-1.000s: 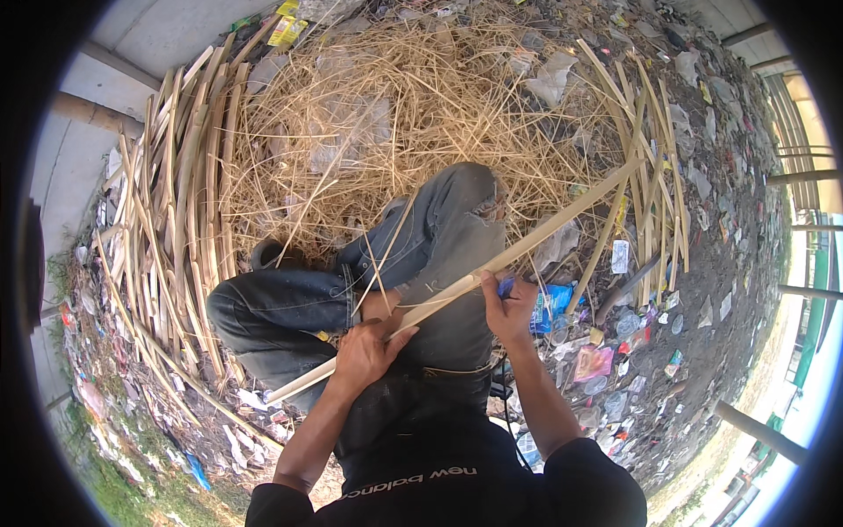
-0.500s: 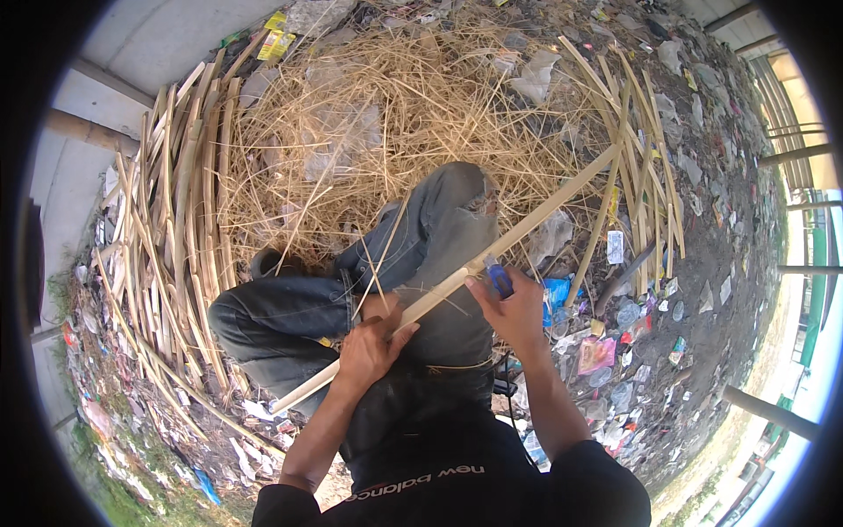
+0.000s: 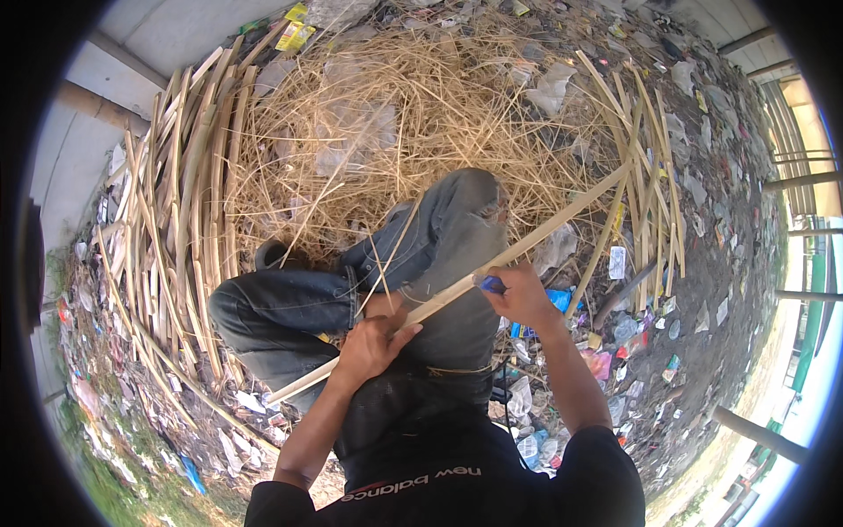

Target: The person sits on the ground and uses a utility knife to split a long bamboo strip into thinner slats. They repeatedly score the bamboo and peel away thin layers, discarding the waste onto the ground.

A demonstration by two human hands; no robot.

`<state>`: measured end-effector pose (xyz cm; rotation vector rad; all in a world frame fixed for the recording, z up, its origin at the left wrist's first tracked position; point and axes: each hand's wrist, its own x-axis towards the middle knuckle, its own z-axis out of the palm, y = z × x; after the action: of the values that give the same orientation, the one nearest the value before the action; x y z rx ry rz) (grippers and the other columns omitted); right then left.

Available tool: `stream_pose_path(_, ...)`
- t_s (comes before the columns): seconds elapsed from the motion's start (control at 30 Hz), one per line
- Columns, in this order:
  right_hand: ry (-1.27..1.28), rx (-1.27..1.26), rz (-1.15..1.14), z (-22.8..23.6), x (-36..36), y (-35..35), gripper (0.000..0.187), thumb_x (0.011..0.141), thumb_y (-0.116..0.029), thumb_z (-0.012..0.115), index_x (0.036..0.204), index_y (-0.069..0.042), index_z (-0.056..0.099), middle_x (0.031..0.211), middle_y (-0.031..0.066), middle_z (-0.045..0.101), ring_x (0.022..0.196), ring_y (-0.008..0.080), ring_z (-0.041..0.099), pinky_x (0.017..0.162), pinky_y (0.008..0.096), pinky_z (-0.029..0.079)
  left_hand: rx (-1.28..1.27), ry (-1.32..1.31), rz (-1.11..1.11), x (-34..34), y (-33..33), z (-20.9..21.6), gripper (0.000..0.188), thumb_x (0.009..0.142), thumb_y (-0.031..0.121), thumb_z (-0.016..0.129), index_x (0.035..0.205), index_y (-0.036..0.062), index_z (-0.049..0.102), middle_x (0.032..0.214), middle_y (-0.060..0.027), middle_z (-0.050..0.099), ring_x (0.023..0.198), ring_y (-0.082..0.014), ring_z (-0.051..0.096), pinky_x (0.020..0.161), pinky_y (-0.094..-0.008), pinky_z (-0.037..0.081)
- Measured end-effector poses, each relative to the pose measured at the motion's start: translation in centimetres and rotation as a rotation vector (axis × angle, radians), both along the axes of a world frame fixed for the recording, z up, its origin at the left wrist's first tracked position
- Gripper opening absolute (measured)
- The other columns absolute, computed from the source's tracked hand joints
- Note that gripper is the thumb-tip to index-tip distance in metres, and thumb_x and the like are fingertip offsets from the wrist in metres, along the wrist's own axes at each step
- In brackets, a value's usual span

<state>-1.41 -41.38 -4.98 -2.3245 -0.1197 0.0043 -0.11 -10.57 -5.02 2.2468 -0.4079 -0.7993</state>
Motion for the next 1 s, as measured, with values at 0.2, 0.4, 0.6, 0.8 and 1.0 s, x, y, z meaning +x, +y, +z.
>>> stream_pose_path(0.2,0.017,0.136,0.139,-1.2,1.8,-1.3,0.024,0.088,-0.007,0.08,0.07,0.002,0.067,0.053,0.0116,0.055,0.045,0.0241,0.052,0.047,0.0353,0.039,-0.146,0.125,0.012,1.3,0.5,-0.6,0.056,0.103,0.051,0.062,0.113,-0.0026,0.077,0.082,-0.0285,0.071,0.093,-0.0467,0.072,0.083,-0.0491,0.057)
stream_pose_path(0.4,0.141,0.622,0.261,1.7,2.4,1.3,0.035,0.085,0.004,0.075,0.058,0.0,0.053,0.05,0.0093,0.052,0.044,0.0201,0.051,0.046,0.0317,0.037,-0.281,0.341,0.012,3.7,0.4,-2.1,0.05,0.107,0.041,0.062,0.103,-0.0063,0.076,0.077,-0.019,0.069,0.071,-0.0319,0.069,0.07,-0.0429,0.053)
stream_pose_path(0.6,-0.096,0.998,-0.104,3.9,3.7,-1.3,0.015,0.083,-0.001,0.082,0.079,-0.001,0.068,0.064,0.0047,0.066,0.052,0.0091,0.054,0.05,0.0272,0.036,-0.464,0.407,0.04,4.2,1.9,-1.0,0.039,0.107,0.031,0.066,0.112,-0.0067,0.074,0.08,-0.0054,0.062,0.074,-0.0121,0.058,0.065,-0.0337,0.046)
stream_pose_path(0.8,-0.272,0.816,-0.418,4.9,5.0,-3.0,0.036,0.089,-0.009,0.081,0.12,0.004,0.069,0.067,-0.0048,0.053,0.052,0.0028,0.041,0.049,0.0219,0.031,-0.637,-0.183,0.585,8.9,7.5,6.6,0.049,0.113,0.033,0.053,0.137,-0.008,0.065,0.073,0.0036,0.049,0.063,-0.0039,0.041,0.054,-0.0225,0.031)
stream_pose_path(1.0,-0.124,0.654,-0.193,4.1,6.8,6.8,0.031,0.092,-0.015,0.082,0.118,0.001,0.074,0.072,-0.002,0.061,0.065,0.0037,0.055,0.056,0.0229,0.041,-0.76,-0.829,0.988,14.7,6.9,12.6,0.05,0.114,0.032,0.051,0.151,-0.0004,0.054,0.07,0.0004,0.054,0.058,-0.0036,0.048,0.05,-0.0207,0.037)
